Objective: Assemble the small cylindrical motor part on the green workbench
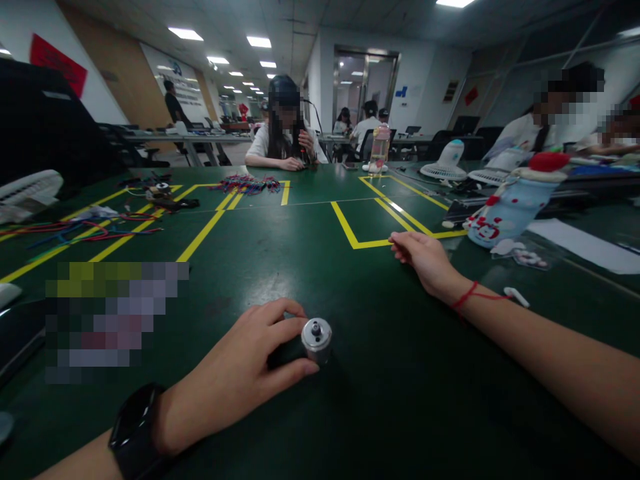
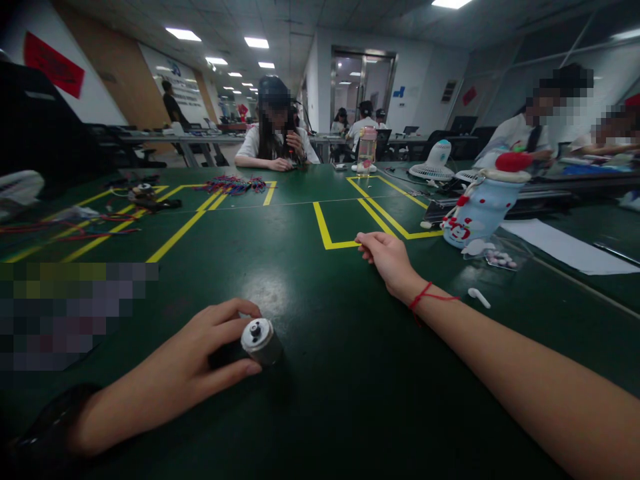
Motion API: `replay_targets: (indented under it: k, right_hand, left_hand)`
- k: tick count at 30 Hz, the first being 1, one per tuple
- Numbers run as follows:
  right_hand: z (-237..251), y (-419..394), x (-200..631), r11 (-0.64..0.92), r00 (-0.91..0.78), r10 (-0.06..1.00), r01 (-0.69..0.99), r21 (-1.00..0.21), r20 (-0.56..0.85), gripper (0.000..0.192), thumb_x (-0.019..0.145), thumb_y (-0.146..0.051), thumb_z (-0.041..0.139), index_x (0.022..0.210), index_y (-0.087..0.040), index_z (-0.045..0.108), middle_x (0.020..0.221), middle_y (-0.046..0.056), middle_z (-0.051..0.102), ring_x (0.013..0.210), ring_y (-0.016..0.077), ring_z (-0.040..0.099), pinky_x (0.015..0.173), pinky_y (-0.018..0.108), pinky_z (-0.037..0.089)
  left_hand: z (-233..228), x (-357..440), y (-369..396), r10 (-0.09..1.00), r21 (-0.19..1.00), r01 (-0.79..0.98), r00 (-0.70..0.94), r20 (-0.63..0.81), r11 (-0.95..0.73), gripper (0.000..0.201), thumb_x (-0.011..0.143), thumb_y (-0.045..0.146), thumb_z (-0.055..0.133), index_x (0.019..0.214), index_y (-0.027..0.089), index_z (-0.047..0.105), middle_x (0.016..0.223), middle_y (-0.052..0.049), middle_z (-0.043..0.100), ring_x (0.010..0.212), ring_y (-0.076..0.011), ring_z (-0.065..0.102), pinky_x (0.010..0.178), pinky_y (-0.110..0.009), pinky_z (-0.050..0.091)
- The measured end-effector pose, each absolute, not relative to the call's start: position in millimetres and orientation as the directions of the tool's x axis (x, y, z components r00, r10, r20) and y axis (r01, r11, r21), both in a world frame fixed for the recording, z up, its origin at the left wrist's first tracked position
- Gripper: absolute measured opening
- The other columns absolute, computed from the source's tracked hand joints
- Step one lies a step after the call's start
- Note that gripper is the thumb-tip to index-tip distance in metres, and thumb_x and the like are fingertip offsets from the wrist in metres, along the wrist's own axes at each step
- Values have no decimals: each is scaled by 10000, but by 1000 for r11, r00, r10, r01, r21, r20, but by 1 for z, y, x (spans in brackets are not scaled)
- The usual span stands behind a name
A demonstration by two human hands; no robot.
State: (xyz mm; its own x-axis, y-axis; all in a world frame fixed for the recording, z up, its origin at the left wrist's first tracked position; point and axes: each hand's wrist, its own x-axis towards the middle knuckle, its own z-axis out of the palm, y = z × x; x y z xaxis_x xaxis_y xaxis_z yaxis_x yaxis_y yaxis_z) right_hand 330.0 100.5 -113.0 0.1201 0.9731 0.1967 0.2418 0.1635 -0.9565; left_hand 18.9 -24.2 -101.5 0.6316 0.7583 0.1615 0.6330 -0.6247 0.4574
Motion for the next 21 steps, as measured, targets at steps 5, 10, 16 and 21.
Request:
replay_targets:
  k: [5,10,16,21]
  right_hand:
    - [-100,81,313,235,29,966,331,-914,259,260,780,-393,668,767,-133,672,694,26,609,617,129,515,588,278,408]
    - [-79,31,266,510,-454,828,363,-780,330,168,805,-316,693,894,-177,723,896,30,647,788,144,574,686,279,436]
    - [-77,-2,236,583,-584,724,236,-777,366,119,821,-274,705,905,-191,718,1000,28,587,934,135,579,859,284,445]
    - [-75,9,258,544,-564,751,229,-807,345,138,847,-305,678,937,-205,709,927,18,616,826,131,574,726,272,451]
  left_hand:
    - [-93,20,-28,765,456,641,625,158,-617,192,905,389,623,1076,300,616,1159,-12,558,1041,-240,543,904,-389,449]
    - [-96,15,-27,764,460,642,629,143,-614,198,906,382,629,1081,295,597,1163,-9,551,1058,-238,532,920,-398,434]
    - [-104,15,-24,754,439,635,631,181,-636,232,901,346,638,1121,304,579,1199,-21,546,1079,-252,529,924,-412,436]
    - [-101,23,-22,752,449,632,640,157,-631,203,908,377,623,1084,278,603,1149,-36,569,1036,-251,543,892,-406,456]
